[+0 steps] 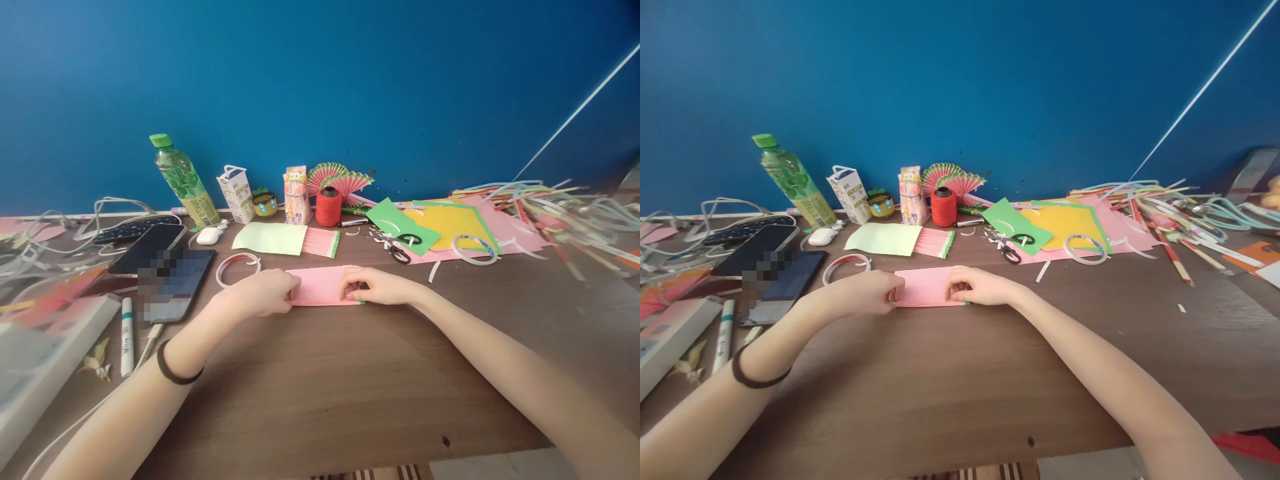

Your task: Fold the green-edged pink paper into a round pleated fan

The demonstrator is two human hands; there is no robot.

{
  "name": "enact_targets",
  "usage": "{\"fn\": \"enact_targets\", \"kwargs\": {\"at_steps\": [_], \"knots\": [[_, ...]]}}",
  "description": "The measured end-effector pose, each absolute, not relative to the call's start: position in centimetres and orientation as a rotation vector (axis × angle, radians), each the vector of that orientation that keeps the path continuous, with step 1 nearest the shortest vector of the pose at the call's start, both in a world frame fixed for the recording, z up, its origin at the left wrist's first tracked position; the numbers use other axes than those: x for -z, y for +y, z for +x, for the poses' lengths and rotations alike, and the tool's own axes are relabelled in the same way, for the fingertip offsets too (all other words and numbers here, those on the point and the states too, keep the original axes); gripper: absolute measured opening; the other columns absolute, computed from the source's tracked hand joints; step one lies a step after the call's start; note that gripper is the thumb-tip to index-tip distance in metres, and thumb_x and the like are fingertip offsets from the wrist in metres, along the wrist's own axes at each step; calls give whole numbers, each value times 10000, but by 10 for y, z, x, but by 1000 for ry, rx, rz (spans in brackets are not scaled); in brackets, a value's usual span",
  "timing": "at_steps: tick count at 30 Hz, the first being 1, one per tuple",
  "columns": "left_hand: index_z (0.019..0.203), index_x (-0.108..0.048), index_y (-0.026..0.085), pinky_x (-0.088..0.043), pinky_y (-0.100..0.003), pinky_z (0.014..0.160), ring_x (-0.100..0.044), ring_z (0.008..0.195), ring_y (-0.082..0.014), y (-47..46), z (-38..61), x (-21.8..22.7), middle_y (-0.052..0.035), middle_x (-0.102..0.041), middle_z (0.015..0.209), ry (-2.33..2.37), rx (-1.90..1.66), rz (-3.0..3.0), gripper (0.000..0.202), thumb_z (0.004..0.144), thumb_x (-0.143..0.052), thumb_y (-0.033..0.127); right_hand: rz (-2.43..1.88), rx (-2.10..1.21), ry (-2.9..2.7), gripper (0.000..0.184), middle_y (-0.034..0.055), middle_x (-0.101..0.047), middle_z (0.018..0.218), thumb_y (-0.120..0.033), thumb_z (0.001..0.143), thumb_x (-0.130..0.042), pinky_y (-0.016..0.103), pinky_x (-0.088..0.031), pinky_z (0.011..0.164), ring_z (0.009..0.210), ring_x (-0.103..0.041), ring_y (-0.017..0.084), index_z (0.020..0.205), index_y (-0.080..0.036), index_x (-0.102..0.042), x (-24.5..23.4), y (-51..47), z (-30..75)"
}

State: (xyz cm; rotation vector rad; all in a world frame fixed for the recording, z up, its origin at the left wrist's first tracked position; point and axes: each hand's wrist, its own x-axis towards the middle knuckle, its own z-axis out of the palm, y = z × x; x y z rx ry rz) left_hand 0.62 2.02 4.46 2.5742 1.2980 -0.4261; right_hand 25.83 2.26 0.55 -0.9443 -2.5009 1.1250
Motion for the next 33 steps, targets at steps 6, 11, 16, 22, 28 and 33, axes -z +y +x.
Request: {"fn": "enact_targets", "kwargs": {"at_steps": [6, 11, 16, 22, 28, 33], "knots": [[728, -555, 207, -317, -246, 504, -511, 576, -139, 21, 5, -52, 0, -606, 698, 1314, 304, 2524, 163, 648, -421, 158, -1016, -1161, -2410, 253, 26, -572, 880, -321, 720, -631, 256, -406, 694, 749, -478, 129, 922, -168, -629, -10, 21, 258], [814, -567, 209, -385, -224, 587, -552, 666, -128, 20, 0, -70, 17, -618, 766, 1342, 65, 2369, 172, 717, -426, 230, -994, -1299, -2159, 218, 38, -603, 865, -299, 750, -591, 263, -417, 673, 722, -515, 124, 897, -151, -653, -15, 25, 265], [862, -566, 202, -415, -215, 616, -589, 717, -130, 18, -9, -94, 16, -622, 783, 1258, -19, 2137, 218, 787, -420, 346, -906, -1428, -1806, 265, 45, -644, 882, -314, 716, -637, 270, -447, 697, 774, -579, 140, 940, -173, -656, -25, 26, 272], [921, -590, 198, -436, -228, 656, -611, 724, -136, 28, -13, -84, 6, -657, 788, 1353, 20, 2160, 258, 774, -441, 348, -1065, -1272, -1997, 242, 49, -667, 925, -289, 731, -617, 315, -471, 772, 852, -606, 165, 943, -174, -643, -26, 27, 267], [782, -628, 238, -403, -233, 611, -602, 747, -154, 29, -5, -60, 16, -681, 843, 1564, 203, 2374, 193, 705, -451, 238, -1183, -972, -2276, 218, 51, -654, 922, -200, 777, -527, 300, -472, 732, 785, -587, 145, 964, -170, -636, -14, 27, 260], [798, -617, 233, -378, -239, 565, -591, 705, -157, 27, 2, -54, -1, -669, 835, 1549, 235, 2442, 186, 711, -453, 237, -1175, -718, -2440, 176, 53, -618, 882, -164, 802, -490, 282, -445, 702, 765, -564, 145, 899, -164, -637, -10, 25, 258]]}}
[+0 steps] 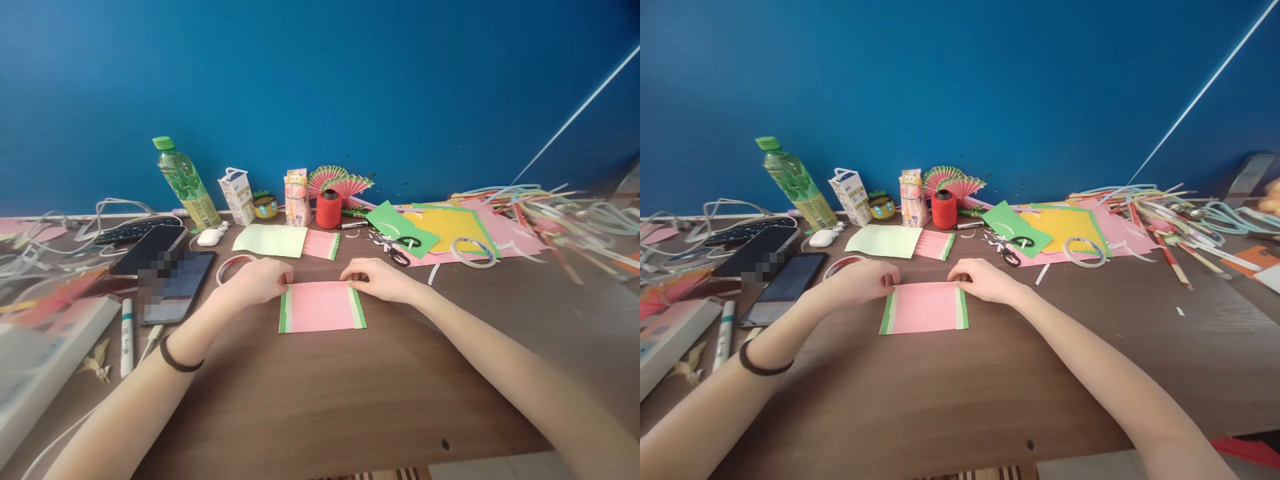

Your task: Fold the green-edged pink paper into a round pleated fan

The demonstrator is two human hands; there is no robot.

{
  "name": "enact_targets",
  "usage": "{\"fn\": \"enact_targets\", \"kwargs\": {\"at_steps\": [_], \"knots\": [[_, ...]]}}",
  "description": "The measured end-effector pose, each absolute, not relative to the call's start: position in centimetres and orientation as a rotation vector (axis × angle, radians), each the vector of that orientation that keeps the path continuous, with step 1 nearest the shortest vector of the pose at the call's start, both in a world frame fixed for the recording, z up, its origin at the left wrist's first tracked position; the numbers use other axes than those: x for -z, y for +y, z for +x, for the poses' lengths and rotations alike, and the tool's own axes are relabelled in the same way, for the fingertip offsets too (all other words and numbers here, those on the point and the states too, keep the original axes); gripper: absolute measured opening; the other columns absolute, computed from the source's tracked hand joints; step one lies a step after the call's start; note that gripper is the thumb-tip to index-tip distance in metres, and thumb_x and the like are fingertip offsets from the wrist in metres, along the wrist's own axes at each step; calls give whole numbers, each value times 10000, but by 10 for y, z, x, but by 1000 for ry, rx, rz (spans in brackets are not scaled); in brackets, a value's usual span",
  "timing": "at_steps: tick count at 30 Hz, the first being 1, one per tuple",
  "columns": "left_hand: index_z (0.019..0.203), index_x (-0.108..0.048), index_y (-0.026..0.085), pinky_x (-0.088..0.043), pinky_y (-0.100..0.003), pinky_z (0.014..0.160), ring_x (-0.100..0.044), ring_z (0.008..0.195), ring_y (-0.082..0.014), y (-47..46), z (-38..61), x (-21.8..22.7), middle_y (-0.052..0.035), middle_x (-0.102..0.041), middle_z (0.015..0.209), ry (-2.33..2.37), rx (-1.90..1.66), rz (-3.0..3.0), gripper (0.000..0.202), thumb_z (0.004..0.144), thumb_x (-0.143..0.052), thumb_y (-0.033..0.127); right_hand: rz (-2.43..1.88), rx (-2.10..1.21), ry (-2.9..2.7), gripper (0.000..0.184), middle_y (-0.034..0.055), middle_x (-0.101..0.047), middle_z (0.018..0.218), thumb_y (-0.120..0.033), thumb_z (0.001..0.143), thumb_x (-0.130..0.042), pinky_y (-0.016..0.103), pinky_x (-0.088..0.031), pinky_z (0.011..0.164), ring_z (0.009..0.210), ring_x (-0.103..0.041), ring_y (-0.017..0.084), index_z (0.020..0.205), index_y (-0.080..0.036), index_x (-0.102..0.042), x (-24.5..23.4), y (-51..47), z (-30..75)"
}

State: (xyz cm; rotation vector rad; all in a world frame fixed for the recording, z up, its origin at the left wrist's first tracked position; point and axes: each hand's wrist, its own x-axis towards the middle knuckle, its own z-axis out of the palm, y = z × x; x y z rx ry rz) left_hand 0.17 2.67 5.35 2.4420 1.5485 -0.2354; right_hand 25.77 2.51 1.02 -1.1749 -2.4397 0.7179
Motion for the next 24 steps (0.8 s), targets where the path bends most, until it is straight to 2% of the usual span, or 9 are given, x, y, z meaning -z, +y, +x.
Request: {"fn": "enact_targets", "kwargs": {"at_steps": [11, 17, 24], "knots": [[775, -578, 201, -313, -257, 528, -568, 661, -157, 27, 6, -48, -20, -648, 799, 1492, 286, 2584, 114, 738, -472, 225, -1192, -372, -2678, 218, 83, -603, 907, -115, 855, -430, 300, -420, 719, 872, -559, 193, 940, -151, -628, -12, 20, 252], [732, -569, 200, -319, -257, 537, -562, 650, -153, 25, 9, -48, -15, -629, 738, 1503, 291, 2595, 117, 752, -454, 196, -1133, -263, -2724, 209, 88, -601, 877, -95, 855, -422, 306, -421, 730, 856, -544, 193, 920, -140, -616, -10, 19, 251], [733, -553, 203, -281, -258, 500, -547, 636, -154, 25, 7, -46, -20, -630, 769, 1496, 311, 2623, 141, 708, -428, 144, -1100, -99, -2777, 220, 93, -588, 850, -61, 846, -395, 313, -402, 737, 805, -512, 193, 892, -125, -600, -4, 19, 249]]}}
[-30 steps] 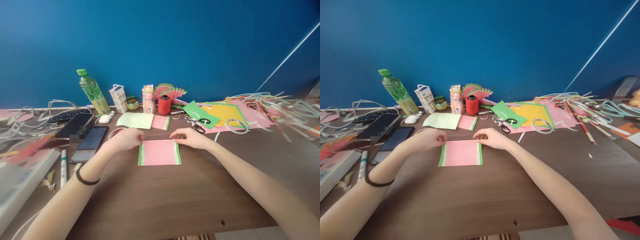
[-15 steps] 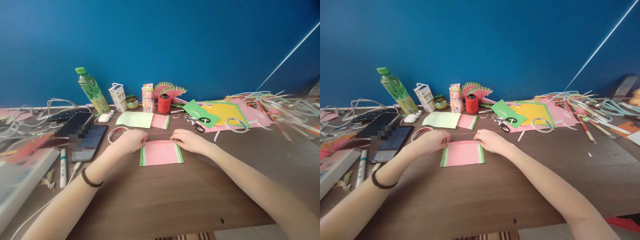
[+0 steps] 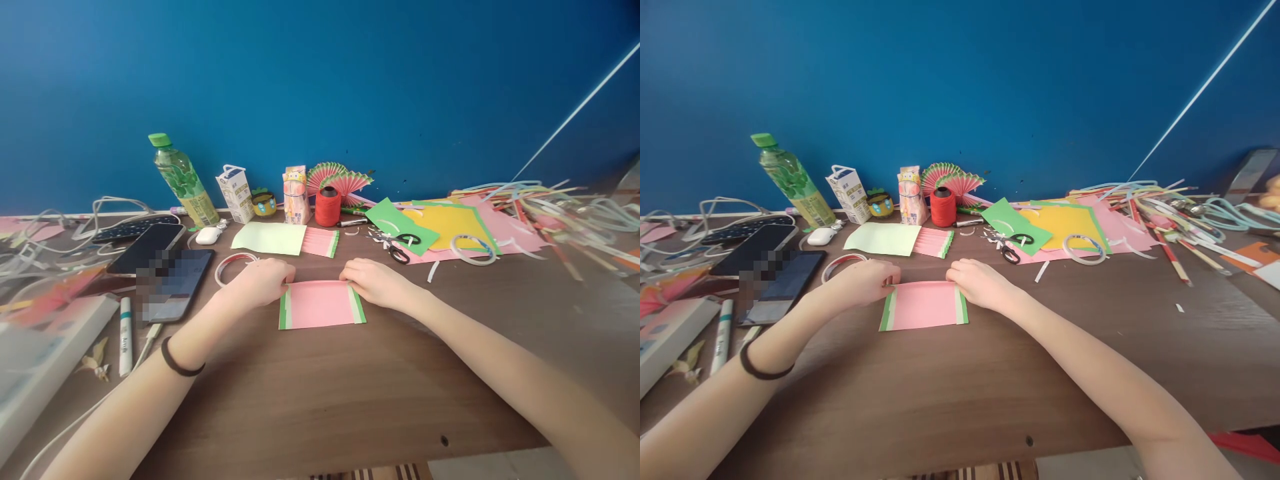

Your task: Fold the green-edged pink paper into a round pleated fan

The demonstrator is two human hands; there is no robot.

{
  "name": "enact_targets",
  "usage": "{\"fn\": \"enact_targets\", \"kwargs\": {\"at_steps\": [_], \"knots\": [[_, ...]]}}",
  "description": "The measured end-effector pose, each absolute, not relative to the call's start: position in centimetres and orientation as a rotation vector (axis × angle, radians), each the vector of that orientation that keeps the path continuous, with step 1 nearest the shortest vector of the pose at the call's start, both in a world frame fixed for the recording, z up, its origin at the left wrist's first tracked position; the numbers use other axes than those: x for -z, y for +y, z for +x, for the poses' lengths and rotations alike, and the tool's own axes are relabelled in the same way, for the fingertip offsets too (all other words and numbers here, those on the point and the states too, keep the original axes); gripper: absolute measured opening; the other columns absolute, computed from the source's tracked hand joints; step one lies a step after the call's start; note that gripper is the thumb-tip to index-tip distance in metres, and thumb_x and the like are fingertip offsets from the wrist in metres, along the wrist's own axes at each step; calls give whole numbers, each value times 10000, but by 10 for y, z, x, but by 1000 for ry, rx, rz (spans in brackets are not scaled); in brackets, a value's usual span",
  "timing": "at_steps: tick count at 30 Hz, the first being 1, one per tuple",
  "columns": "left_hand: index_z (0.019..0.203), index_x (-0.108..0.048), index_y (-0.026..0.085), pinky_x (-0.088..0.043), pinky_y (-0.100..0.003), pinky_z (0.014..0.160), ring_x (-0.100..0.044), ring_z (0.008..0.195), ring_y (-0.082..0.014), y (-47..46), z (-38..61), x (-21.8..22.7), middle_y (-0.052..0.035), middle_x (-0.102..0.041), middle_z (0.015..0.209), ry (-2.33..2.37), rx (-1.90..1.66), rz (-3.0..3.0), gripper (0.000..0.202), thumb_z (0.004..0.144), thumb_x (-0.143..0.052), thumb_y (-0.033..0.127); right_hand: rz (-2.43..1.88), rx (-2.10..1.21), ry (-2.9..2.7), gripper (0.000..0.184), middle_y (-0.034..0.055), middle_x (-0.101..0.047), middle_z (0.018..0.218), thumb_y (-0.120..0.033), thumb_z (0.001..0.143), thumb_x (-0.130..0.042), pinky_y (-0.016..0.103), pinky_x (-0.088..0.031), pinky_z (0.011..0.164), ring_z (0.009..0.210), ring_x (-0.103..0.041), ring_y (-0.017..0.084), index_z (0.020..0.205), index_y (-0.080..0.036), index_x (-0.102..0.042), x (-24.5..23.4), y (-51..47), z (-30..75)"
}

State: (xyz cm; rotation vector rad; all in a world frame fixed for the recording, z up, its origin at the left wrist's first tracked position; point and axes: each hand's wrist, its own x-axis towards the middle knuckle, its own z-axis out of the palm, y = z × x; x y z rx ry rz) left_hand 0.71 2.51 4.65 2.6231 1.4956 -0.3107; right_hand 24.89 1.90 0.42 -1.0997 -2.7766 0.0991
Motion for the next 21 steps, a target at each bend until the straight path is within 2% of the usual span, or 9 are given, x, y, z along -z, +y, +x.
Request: {"fn": "enact_targets", "kwargs": {"at_steps": [5, 10, 17, 21], "knots": [[733, -543, 200, -290, -264, 508, -553, 659, -157, 25, 6, -43, -24, -619, 762, 1492, 294, 2652, 152, 726, -410, 127, -1089, -19, -2800, 212, 86, -566, 828, -50, 841, -388, 297, -374, 709, 777, -489, 184, 861, -134, -583, -4, 17, 248], [750, -543, 197, -353, -272, 569, -579, 712, -173, 22, 11, -46, -28, -618, 757, 1511, 324, 2644, 145, 749, -419, 122, -1144, 86, -2854, 231, 81, -547, 814, -1, 813, -377, 291, -342, 676, 754, -470, 181, 833, -138, -562, -9, 11, 244], [840, -575, 146, -403, -322, 637, -575, 867, -253, 11, 19, -38, -113, -618, 857, 1460, 364, 2933, 216, 730, -428, 33, -1258, 283, -2880, 230, 85, -543, 839, 36, 761, -407, 287, -297, 632, 760, -468, 189, 827, -135, -545, -9, 3, 237], [875, -590, 124, -411, -337, 656, -562, 877, -254, 0, 29, -39, -132, -606, 885, 1508, 395, 2935, 245, 769, -401, 9, -1257, 345, -2879, 258, 89, -547, 827, 61, 747, -391, 292, -280, 606, 743, -466, 192, 810, -139, -542, -10, -1, 233]]}}
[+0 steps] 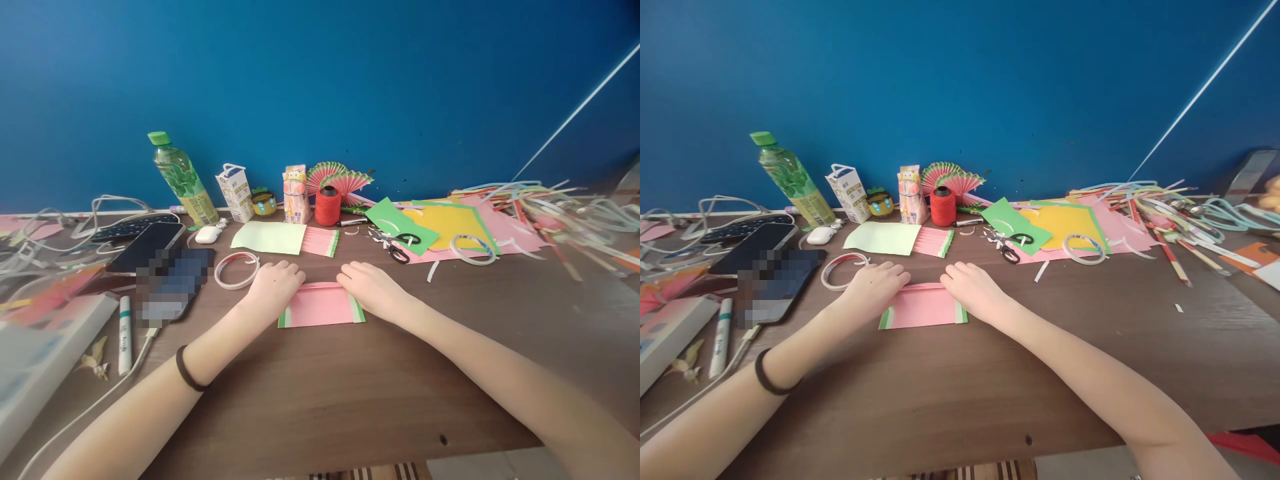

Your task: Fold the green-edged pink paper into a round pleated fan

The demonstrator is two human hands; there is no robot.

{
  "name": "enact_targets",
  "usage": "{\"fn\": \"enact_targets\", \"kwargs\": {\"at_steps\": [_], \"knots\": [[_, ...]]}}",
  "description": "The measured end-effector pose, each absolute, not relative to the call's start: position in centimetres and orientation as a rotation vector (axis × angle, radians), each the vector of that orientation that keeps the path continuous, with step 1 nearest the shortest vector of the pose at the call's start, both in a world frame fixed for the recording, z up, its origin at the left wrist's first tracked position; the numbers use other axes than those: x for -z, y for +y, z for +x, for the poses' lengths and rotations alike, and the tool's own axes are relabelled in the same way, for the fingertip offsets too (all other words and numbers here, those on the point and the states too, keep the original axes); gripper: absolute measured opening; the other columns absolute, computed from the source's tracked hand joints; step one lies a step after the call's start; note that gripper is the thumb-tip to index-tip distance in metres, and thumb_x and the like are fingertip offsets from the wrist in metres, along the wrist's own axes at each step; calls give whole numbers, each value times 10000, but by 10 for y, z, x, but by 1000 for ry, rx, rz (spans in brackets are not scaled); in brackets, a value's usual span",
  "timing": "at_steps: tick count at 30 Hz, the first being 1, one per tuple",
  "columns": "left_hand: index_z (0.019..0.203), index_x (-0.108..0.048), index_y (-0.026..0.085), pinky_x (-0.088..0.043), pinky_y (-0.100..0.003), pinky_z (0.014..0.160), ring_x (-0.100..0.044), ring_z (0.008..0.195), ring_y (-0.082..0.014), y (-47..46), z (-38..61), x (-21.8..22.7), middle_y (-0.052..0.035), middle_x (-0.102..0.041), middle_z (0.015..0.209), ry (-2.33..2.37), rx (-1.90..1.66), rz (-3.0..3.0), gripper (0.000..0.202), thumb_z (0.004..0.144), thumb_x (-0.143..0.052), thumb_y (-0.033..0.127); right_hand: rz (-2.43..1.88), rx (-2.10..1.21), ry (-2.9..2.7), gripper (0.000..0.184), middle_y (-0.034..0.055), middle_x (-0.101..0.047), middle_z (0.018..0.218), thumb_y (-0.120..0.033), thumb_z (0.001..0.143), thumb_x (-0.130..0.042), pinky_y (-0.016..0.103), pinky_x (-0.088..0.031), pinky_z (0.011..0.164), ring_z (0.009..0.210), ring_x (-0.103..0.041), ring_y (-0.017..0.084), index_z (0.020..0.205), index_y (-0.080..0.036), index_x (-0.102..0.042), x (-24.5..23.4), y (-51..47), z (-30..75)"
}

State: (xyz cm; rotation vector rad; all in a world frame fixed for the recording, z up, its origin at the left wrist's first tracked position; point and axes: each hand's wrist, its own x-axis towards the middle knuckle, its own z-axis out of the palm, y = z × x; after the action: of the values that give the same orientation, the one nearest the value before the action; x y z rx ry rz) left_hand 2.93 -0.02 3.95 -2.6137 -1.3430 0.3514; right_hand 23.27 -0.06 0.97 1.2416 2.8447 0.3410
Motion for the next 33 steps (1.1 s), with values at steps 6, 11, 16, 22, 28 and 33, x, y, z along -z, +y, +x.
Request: {"fn": "enact_targets", "kwargs": {"at_steps": [6, 11, 16, 22, 28, 33], "knots": [[881, -605, 70, -421, -309, 613, -566, 867, -257, -19, 50, -40, -170, -599, 888, -1553, -440, -2524, 299, 789, -341, -37, 1305, -335, 2758, 266, 102, -564, 781, 74, 745, -400, 297, -297, 571, 718, -485, 194, 789, -133, -560, -11, -15, 220], [859, -605, 60, -413, -237, 527, -588, 792, -219, -34, 57, -23, -154, -601, 839, -1667, -404, -2395, 348, 745, -316, -97, 1368, -381, 2706, 286, 102, -563, 752, 95, 726, -386, 285, -346, 557, 703, -519, 194, 770, -128, -559, -8, -25, 212], [843, -607, 28, -412, -218, 504, -595, 704, -191, -46, 61, -8, -144, -614, 781, -1590, -433, -2221, 386, 686, -302, -149, 1383, -458, 2647, 276, 103, -561, 739, 96, 718, -383, 269, -374, 540, 681, -540, 186, 754, -118, -554, -6, -28, 209], [872, -624, 7, -454, -235, 559, -624, 752, -211, -50, 67, -11, -178, -642, 831, -1611, -464, -2167, 427, 690, -273, -155, 1352, -489, 2626, 302, 122, -580, 784, 62, 754, -376, 269, -410, 555, 697, -562, 186, 926, -79, -581, -4, -33, 208], [1224, -492, 51, -483, -305, 625, -634, 792, -247, -52, 70, -10, -189, -650, 846, -1600, -434, -2220, 513, 768, -292, -71, 1322, -575, 2661, 531, 111, -586, 806, 3, 821, -335, 289, -430, 559, 701, -572, 195, 1329, -146, -377, -1, -36, 208], [1344, -372, 138, -493, -327, 668, -624, 837, -230, -54, 69, -1, -153, -657, 865, -1593, -416, -2190, 625, 757, -288, -61, 1339, -541, 2648, 526, 112, -582, 802, -20, 840, -331, 292, -418, 555, 703, -565, 197, 1334, -188, -385, 2, -36, 206]]}}
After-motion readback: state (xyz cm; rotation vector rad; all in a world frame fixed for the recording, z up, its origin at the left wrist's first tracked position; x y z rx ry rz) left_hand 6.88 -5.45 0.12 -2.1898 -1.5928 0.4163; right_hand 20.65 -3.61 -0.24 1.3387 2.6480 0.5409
